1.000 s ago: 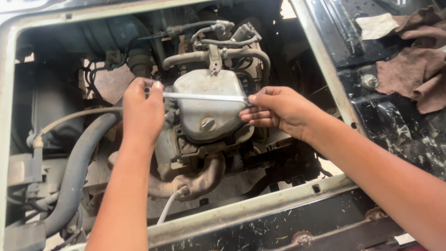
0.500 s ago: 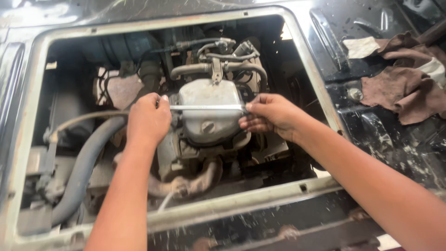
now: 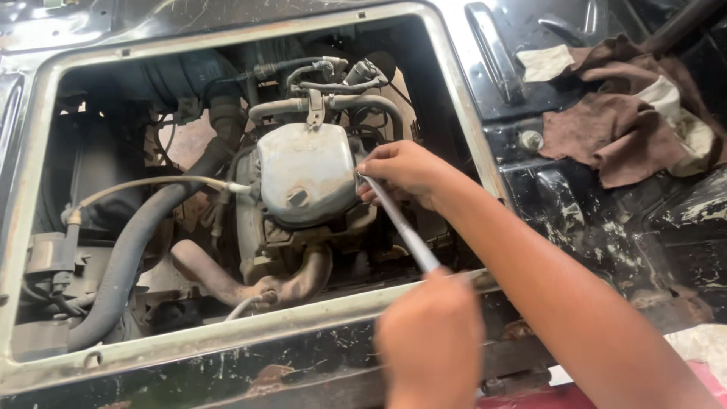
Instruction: The person uses a wrench to tighten bolts on a car engine component, specifically the valve cover. They repeatedly adjust the wrench and apply force to secure the bolts in place.
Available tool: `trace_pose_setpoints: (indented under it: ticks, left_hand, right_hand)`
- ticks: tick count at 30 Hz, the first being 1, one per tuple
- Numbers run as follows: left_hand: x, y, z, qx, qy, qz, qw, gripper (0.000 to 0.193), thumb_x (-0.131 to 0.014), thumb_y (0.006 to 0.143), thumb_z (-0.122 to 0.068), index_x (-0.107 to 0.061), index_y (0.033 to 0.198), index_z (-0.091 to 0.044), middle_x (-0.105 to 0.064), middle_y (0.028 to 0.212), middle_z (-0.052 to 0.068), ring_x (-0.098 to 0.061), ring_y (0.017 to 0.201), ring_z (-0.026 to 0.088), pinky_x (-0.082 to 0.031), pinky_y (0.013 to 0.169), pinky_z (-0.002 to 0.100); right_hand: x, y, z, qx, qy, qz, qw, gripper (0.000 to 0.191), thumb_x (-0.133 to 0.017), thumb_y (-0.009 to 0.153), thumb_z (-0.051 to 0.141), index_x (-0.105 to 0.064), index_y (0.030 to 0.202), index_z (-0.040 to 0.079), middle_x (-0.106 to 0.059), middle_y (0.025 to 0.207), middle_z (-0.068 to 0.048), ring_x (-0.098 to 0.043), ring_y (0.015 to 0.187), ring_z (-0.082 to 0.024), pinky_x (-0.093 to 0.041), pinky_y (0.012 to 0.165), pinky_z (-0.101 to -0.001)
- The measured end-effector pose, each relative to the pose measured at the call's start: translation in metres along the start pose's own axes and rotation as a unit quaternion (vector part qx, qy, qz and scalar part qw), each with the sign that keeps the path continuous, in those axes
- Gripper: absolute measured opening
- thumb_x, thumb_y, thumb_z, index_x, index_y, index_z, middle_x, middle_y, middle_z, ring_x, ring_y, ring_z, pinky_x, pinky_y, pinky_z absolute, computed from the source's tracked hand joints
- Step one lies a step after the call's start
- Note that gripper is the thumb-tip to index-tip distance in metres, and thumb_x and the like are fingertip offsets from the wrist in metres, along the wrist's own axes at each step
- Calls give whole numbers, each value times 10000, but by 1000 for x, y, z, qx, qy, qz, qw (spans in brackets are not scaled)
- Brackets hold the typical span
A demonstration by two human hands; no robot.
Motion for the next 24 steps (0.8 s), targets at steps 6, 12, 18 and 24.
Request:
trace_pose_setpoints:
  ticks: [6,12,18,24]
  left_hand:
    - [-28,21,-12,-16,37,115,993,264,-670,926,-260,-599,745,-82,-658,594,97,-685,516,273,-543,478,377]
    - [-22,20,-9,-27,22,73,997,312,-681,908,-306,-596,692,-98,-640,555,93,-668,473,278,-530,441,388]
    - [-25,13,-12,-32,79,30,996,367,-677,950,-336,-586,673,-112,-609,535,66,-643,446,245,-509,409,358]
    - [-32,14,-15,-45,97,81,991,203,-686,873,-191,-583,724,-98,-614,587,62,-662,508,216,-517,438,326]
  right_hand:
    - [3,0,3,-1,-25,44,999,310,-628,963,226,-684,1132,-28,-772,911,-189,-753,731,-212,-630,629,-288]
    - [-1,4,2,-10,11,34,999,290,-658,958,223,-644,1079,-41,-767,902,-205,-778,747,-229,-653,650,-306]
    - [0,7,0,-22,1,12,1000,248,-664,947,211,-659,1032,-22,-771,896,-198,-766,729,-216,-645,623,-297]
    - [1,9,0,-28,21,21,999,289,-667,952,227,-654,1051,-43,-772,884,-223,-770,723,-236,-643,622,-296]
Point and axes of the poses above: each hand's wrist, its own y-axis towards the middle knuckle, its own x-axis out of the back of the hand, z = x × y, the point moved 2 cm from there along y, towards the middle knuckle
